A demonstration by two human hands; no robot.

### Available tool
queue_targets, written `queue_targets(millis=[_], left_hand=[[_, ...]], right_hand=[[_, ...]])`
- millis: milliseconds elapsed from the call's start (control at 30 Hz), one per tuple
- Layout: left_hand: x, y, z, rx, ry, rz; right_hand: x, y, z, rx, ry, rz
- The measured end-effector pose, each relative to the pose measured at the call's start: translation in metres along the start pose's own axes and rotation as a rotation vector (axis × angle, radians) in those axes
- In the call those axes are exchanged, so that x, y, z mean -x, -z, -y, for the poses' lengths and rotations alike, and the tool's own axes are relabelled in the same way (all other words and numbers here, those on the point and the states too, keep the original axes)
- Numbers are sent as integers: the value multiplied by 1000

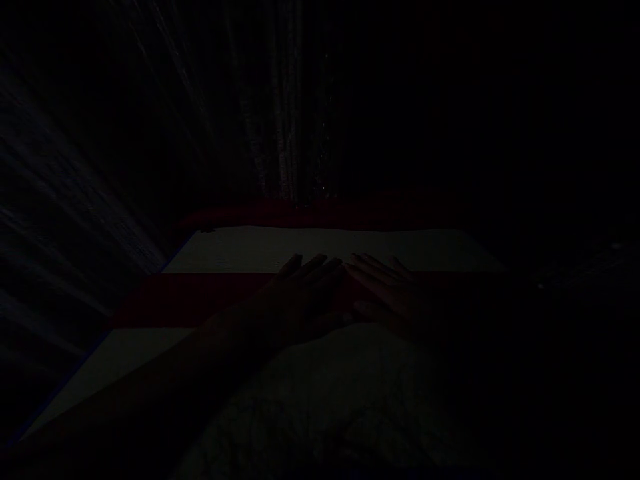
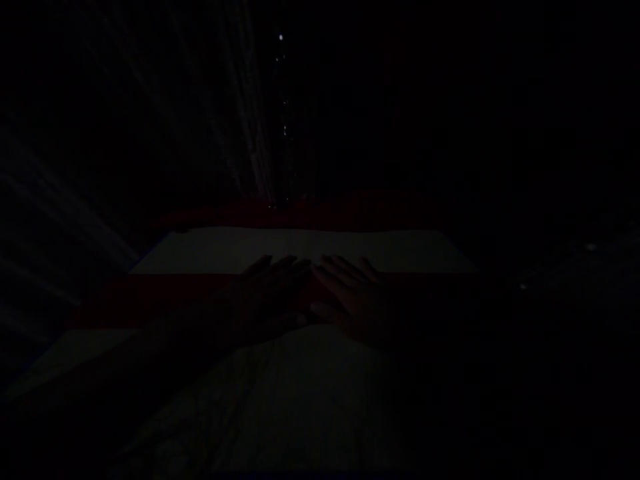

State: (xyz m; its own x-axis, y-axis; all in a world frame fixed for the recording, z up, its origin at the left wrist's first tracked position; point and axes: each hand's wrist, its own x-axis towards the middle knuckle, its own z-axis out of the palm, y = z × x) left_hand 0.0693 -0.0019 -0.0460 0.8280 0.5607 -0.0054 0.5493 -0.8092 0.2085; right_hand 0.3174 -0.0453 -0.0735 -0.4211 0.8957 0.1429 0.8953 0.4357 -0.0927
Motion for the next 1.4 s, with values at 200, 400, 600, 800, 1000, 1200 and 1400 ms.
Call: queue_targets(millis=[200,400,600,800,1000,1200,1400], left_hand=[[0,0,1,-5,-8,-7],[0,-1,1,7,-5,-12],[0,0,0,9,5,10],[0,0,-1,7,13,9],[0,1,0,9,10,10],[0,-1,1,29,-2,-15],[-1,0,0,21,-5,-7]], right_hand=[[0,1,0,0,-4,-3],[1,0,1,-9,-16,-20],[1,2,2,-20,-15,-3],[0,3,2,-31,-28,27],[0,3,1,-32,-4,-3],[0,6,2,-37,-19,22],[1,5,4,-12,7,-53]])
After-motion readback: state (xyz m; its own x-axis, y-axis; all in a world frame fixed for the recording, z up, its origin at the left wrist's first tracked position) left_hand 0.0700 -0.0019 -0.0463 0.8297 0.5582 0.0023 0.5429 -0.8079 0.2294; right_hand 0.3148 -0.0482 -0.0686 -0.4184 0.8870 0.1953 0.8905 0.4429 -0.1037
